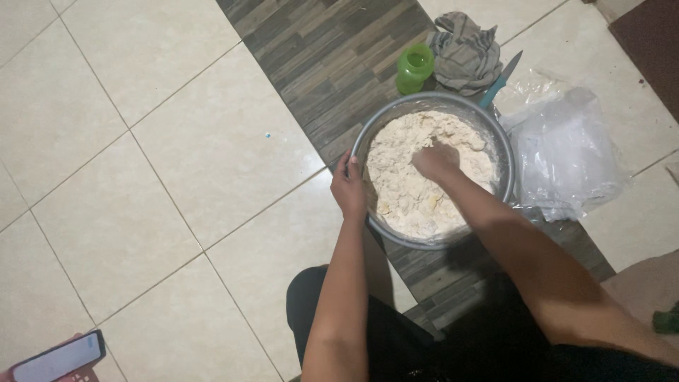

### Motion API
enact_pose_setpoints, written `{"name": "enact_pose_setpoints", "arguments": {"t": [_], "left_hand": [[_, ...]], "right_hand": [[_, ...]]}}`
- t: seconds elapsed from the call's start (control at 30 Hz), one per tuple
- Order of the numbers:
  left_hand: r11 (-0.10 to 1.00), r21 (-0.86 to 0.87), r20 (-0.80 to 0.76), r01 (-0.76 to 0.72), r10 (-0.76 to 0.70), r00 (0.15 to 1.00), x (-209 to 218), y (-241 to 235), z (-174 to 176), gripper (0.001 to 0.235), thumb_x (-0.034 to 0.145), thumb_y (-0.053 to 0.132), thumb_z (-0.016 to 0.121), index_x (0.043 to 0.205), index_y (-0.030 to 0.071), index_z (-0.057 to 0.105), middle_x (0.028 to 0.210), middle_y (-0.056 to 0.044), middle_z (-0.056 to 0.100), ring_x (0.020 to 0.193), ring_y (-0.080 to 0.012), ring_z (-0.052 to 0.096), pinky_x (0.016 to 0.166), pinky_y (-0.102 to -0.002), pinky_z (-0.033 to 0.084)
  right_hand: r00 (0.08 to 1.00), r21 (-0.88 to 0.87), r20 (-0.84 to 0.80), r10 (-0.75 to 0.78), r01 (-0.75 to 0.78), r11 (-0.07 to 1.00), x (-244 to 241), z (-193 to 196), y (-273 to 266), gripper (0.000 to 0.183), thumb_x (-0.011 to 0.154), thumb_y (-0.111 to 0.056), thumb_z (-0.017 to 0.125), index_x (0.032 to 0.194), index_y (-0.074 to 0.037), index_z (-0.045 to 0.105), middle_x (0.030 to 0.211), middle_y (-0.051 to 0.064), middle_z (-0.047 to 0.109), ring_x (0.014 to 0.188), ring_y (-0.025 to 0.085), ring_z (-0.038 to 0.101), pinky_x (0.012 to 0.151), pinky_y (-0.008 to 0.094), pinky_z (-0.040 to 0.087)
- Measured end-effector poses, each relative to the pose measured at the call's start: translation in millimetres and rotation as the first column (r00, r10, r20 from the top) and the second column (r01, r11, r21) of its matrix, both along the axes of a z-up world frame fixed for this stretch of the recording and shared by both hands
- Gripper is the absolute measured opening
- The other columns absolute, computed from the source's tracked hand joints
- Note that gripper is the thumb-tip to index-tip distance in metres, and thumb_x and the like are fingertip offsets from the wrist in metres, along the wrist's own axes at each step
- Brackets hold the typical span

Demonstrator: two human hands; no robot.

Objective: The person mixes flour and water in a metal bowl using their right hand. They knead the mixture until it forms a cohesive dough.

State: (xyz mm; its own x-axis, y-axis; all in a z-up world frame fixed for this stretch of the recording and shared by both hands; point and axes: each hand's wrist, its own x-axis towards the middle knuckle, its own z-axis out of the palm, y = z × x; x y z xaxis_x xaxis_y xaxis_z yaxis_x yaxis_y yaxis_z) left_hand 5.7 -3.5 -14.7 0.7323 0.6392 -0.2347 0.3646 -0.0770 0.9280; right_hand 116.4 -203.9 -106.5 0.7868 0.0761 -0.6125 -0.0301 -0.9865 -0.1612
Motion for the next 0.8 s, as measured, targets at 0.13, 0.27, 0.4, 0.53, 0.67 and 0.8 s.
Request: {"name": "enact_pose_setpoints", "arguments": {"t": [0.13, 0.27, 0.4, 0.53, 0.67, 0.8], "left_hand": [[1.0, -0.017, -0.095, 0.007, -0.009, 0.995, 5, 5, 8, 0.04, 0.1, 0.033, 0.06, 0.132, 0.012, 0.07, 0.11, -0.017, 0.077, 0.092, -0.0266, 0.069, 0.085, -0.035, 0.053], [1.0, 0.029, -0.01, 0.006, -0.006, 1.0, 1, 2, 3, 0.039, 0.101, 0.033, 0.06, 0.131, 0.011, 0.07, 0.114, -0.017, 0.076, 0.099, -0.0231, 0.072, 0.089, -0.034, 0.053], [1.0, 0.025, -0.016, 0.013, -0.013, 1.0, -1, 2, 0, 0.039, 0.1, 0.033, 0.06, 0.132, 0.012, 0.07, 0.114, -0.018, 0.076, 0.097, -0.0246, 0.072, 0.088, -0.035, 0.054], [0.998, 0.064, 0.063, 0.027, -0.031, 0.998, 1, 3, -4, 0.037, 0.102, 0.032, 0.061, 0.13, 0.01, 0.07, 0.115, -0.018, 0.076, 0.099, -0.024, 0.072, 0.089, -0.035, 0.054], [0.998, 0.069, 0.011, 0.005, -0.006, 1.0, -2, -1, -7, 0.037, 0.102, 0.032, 0.06, 0.131, 0.012, 0.071, 0.111, -0.017, 0.076, 0.095, -0.0213, 0.072, 0.086, -0.034, 0.054], [0.999, 0.026, -0.041, -0.028, 0.029, 0.999, -5, -1, -1, 0.037, 0.101, 0.032, 0.061, 0.13, 0.012, 0.071, 0.107, -0.017, 0.078, 0.088, -0.0214, 0.072, 0.083, -0.034, 0.054]], "right_hand": [[0.998, 0.217, -0.061, -0.01, 0.023, 0.976, -28, 43, -10, 0.078, 0.098, -0.052, 0.065, 0.145, 0.008, 0.047, 0.147, 0.032, 0.048, 0.134, 0.043, 0.049, 0.113, 0.05, 0.038], [0.769, 0.085, -0.09, 0.632, -0.627, 0.775, -65, 86, -33, 0.08, 0.081, -0.044, 0.076, 0.145, -0.004, 0.049, 0.142, 0.032, 0.05, 0.128, 0.045, 0.054, 0.108, 0.049, 0.044], [0.69, -0.012, -0.131, 0.712, -0.719, 0.695, -90, 104, 6, 0.071, 0.086, -0.012, 0.064, 0.155, -0.026, 0.049, 0.128, 0.017, 0.068, 0.123, 0.034, 0.066, 0.112, 0.056, 0.046], [0.65, -0.063, 0.394, 0.65, -0.686, 0.725, -71, 100, 46, 0.082, 0.063, -0.019, 0.083, 0.14, -0.032, 0.06, 0.126, 0.017, 0.066, 0.122, 0.049, 0.06, 0.092, 0.072, 0.047], [0.937, -0.05, 0.117, 0.328, -0.324, 0.945, -21, 89, 45, 0.033, 0.09, -0.016, 0.059, 0.116, 0.0, 0.072, 0.1, 0.019, 0.077, 0.091, 0.031, 0.078, 0.082, 0.046, 0.061], [0.996, 0.043, 0.091, 0.024, -0.028, 0.999, -12, 85, 32, 0.038, 0.093, -0.03, 0.055, 0.103, 0.0, 0.076, 0.096, 0.021, 0.073, 0.093, 0.036, 0.073, 0.084, 0.049, 0.056]]}}
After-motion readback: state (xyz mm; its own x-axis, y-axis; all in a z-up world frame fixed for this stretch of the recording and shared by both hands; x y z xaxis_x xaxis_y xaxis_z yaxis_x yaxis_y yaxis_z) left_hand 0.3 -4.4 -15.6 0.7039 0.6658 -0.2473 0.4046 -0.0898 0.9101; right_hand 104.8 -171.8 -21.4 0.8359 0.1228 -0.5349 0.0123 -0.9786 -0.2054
